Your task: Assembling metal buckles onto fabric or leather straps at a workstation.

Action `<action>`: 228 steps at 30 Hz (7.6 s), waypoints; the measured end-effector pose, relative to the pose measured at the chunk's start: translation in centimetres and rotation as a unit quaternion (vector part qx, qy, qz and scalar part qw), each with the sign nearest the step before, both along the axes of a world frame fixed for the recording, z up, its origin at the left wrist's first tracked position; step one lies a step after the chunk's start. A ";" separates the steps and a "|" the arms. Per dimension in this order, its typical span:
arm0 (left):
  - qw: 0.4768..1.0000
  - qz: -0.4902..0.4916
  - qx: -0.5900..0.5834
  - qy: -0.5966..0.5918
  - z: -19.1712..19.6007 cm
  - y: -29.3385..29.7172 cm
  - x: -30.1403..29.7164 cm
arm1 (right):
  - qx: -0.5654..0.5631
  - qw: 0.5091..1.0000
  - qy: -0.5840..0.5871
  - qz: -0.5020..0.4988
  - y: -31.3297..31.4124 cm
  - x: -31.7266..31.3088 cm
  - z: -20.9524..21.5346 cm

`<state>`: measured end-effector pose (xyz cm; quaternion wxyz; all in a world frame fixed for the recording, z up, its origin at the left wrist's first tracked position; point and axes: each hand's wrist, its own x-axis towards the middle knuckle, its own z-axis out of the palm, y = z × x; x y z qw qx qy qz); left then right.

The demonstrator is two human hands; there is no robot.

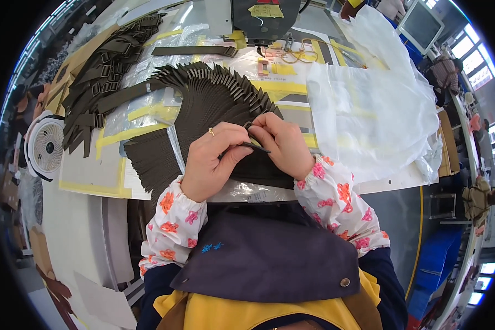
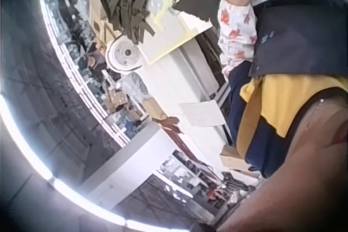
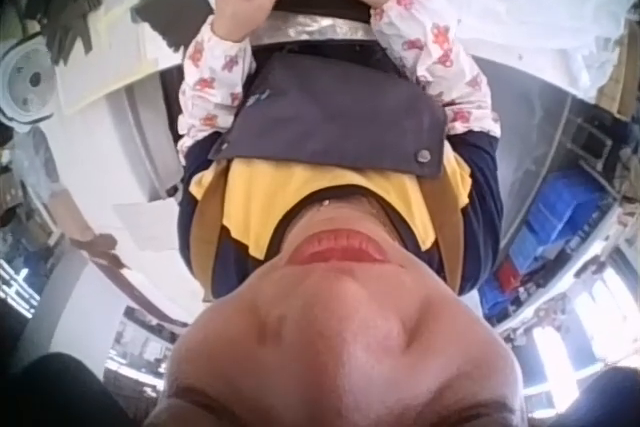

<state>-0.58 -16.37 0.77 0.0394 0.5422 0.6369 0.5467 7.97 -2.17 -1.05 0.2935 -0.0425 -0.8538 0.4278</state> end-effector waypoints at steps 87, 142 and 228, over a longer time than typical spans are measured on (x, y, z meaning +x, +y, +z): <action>0.962 -0.003 -0.219 0.163 -2.8 4.0 1.5 | 0.055 0.982 -0.088 -0.155 13.9 1.9 -4.0; 0.970 0.050 0.029 -0.235 -0.9 2.9 -0.8 | -0.426 0.884 -0.115 0.153 2.6 2.6 5.0; 0.942 -0.055 -0.271 0.192 -3.5 5.2 1.0 | -0.128 0.984 -0.026 -0.123 13.6 1.9 2.9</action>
